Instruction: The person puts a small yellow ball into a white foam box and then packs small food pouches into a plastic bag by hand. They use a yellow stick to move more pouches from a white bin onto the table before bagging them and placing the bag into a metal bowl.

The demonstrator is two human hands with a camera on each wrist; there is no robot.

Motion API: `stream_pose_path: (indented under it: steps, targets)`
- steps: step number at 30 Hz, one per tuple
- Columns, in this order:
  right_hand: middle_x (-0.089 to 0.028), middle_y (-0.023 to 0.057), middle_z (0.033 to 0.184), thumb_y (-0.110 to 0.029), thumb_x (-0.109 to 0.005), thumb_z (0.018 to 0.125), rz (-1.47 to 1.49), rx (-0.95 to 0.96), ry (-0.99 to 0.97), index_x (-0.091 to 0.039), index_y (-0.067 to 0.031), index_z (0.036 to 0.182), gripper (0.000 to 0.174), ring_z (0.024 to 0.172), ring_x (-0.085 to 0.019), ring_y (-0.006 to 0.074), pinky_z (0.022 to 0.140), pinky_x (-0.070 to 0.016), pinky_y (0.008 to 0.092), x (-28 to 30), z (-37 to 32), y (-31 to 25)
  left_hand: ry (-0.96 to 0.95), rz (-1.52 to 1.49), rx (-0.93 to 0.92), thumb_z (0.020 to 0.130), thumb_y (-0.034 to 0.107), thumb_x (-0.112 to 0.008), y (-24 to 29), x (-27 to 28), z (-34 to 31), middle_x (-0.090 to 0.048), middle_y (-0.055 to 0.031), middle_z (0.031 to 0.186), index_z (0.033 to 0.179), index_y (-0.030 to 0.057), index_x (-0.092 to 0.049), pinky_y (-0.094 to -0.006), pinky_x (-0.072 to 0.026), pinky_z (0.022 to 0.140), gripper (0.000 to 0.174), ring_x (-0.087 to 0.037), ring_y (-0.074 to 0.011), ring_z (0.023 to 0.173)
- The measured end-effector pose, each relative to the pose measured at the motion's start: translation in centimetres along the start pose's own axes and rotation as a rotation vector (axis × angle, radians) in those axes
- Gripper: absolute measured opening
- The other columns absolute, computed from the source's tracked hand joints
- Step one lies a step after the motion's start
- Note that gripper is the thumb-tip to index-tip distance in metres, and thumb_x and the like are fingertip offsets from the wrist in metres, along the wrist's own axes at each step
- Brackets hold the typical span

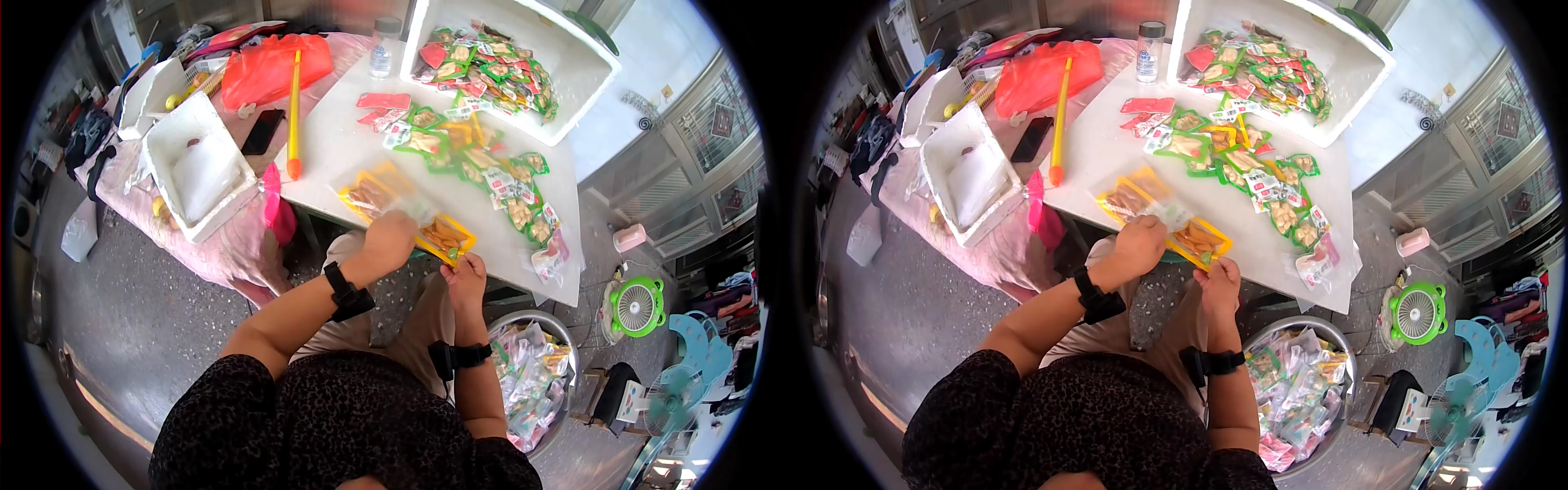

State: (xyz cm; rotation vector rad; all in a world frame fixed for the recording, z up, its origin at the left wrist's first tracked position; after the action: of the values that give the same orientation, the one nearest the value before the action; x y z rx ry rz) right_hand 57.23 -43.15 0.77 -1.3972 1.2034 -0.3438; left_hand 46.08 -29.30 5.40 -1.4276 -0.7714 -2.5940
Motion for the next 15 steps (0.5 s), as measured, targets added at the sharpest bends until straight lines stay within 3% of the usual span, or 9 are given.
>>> stream_pose_path:
  steps: [3, 7, 10, 13, 15]
  targets:
    - [-0.054, 0.0068, 0.084, -0.008, -0.045, 0.082, 0.094, -0.021, -0.089, -0.046, -0.0054, 0.093, 0.012, 0.067, -0.053, 0.016, 0.054, -0.0471, 0.0263, -1.8, 0.7, 1.9, 0.052, 0.041, -0.027, 0.062, 0.009, -0.053, 0.7, 0.5, -0.1, -0.052, -0.0079, 0.08, 0.073, 0.0049, -0.052, -0.0397, -0.0399, 0.068, 0.012, -0.05, -0.0276, 0.08]
    - [-0.054, 0.0056, 0.081, -0.009, -0.046, 0.081, -0.103, -0.051, -0.05, -0.047, -0.0068, 0.092, 0.011, 0.065, -0.053, 0.0138, 0.049, -0.0417, 0.023, -5.5, 1.4, 2.4, 0.046, 0.047, -0.046, 0.062, 0.01, -0.053, 0.6, 0.2, -0.7, -0.052, -0.0084, 0.088, 0.075, 0.0052, -0.053, -0.0404, -0.0372, 0.075, 0.014, -0.048, -0.0268, 0.087]
    - [-0.053, 0.0029, 0.074, -0.006, -0.043, 0.079, -0.218, -0.146, -0.202, -0.05, -0.0089, 0.083, 0.008, 0.059, -0.049, 0.0098, 0.045, -0.0368, 0.0212, -6.9, 2.7, 2.8, 0.072, 0.033, -0.066, 0.062, 0.01, -0.054, 0.3, -0.1, -1.1, -0.052, -0.0091, 0.091, 0.076, 0.0053, -0.053, -0.0403, -0.0368, 0.076, 0.015, -0.047, -0.0274, 0.091]
    - [-0.052, 0.0014, 0.072, -0.005, -0.042, 0.077, -0.191, -0.109, -0.387, -0.051, -0.0082, 0.081, 0.01, 0.056, -0.046, 0.008, 0.045, -0.0357, 0.0205, -7.4, 3.2, 2.8, 0.098, -0.04, -0.066, 0.061, 0.011, -0.056, -0.1, -0.2, -1.5, -0.051, -0.0086, 0.092, 0.078, 0.0059, -0.053, -0.0406, -0.0363, 0.078, 0.018, -0.045, -0.0278, 0.095]
    - [-0.052, 0.0018, 0.073, -0.006, -0.044, 0.077, -0.286, -0.187, -0.358, -0.051, -0.0071, 0.083, 0.009, 0.056, -0.047, 0.008, 0.045, -0.0356, 0.0201, -7.2, 2.2, 1.2, 0.128, -0.107, -0.075, 0.061, 0.011, -0.057, -0.7, -0.4, -2.0, -0.05, -0.0082, 0.095, 0.081, 0.0067, -0.053, -0.0415, -0.0351, 0.081, 0.021, -0.043, -0.0279, 0.099]
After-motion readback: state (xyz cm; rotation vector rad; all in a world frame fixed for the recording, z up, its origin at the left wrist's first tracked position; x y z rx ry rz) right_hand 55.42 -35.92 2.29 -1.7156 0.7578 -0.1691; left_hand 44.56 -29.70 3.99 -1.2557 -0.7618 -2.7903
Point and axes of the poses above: each hand's wrist, its own z-axis towards the middle knuckle, its own x-axis out of the back of the hand, y = z × x, the point moved 1 cm from there along z, towards the middle knuckle
